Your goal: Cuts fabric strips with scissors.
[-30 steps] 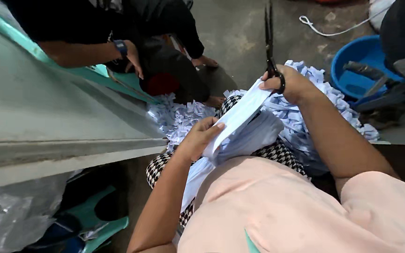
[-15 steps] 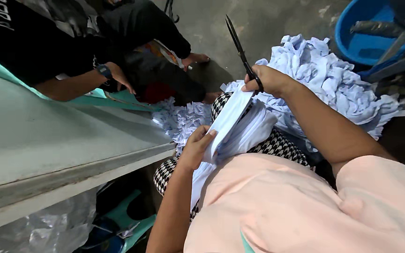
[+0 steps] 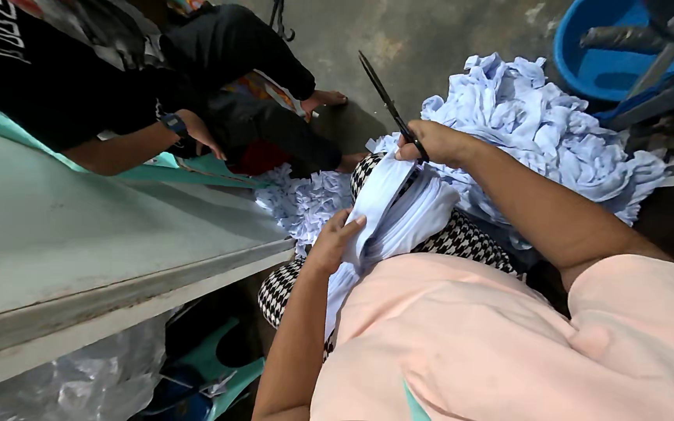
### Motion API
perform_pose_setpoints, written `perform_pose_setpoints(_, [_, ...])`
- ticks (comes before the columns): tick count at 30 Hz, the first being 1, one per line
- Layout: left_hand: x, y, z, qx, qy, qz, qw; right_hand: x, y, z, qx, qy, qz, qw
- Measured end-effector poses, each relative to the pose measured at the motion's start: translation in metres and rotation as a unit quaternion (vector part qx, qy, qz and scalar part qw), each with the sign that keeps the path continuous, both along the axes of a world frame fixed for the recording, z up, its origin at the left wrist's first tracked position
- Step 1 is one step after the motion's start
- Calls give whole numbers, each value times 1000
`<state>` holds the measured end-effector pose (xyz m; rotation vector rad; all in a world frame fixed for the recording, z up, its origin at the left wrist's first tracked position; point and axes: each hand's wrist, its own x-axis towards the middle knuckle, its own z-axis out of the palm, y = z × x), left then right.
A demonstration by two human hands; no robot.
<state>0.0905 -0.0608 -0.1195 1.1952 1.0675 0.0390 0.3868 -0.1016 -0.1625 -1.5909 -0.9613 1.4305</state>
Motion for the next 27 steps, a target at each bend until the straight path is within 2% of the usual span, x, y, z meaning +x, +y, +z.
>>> perform_pose_setpoints(4, [1,16,1,31,-13,-2,999,8,19,6,40,-57,-39,997])
perform_pose_setpoints(7, [6,18,-8,29,2,-12,999,3,29,18,30,-196,-30,980])
perform_pose_setpoints(11, [2,17,-15,41,-2,-46,998,-30,18,42,66,-373,-20,925])
perform_pose_setpoints(13, [-4,15,-16,71,19,-77,994,-48,13,42,93,-401,8,911])
perform_pose_setpoints(16, [-19,17,-36,142,5,-119,983,-60,13,36,67,-433,56,897])
perform_pose_setpoints(20, [-31,20,-55,189,-45,-107,975,-58,16,44,16,-445,69,893])
perform_pose_setpoints(24, [-36,17,-52,136,-140,-55,979,-58,16,50,-3,-467,71,881])
perform_pose_setpoints(27, [-37,18,-61,100,-144,-71,982,-58,17,55,-36,-477,67,876])
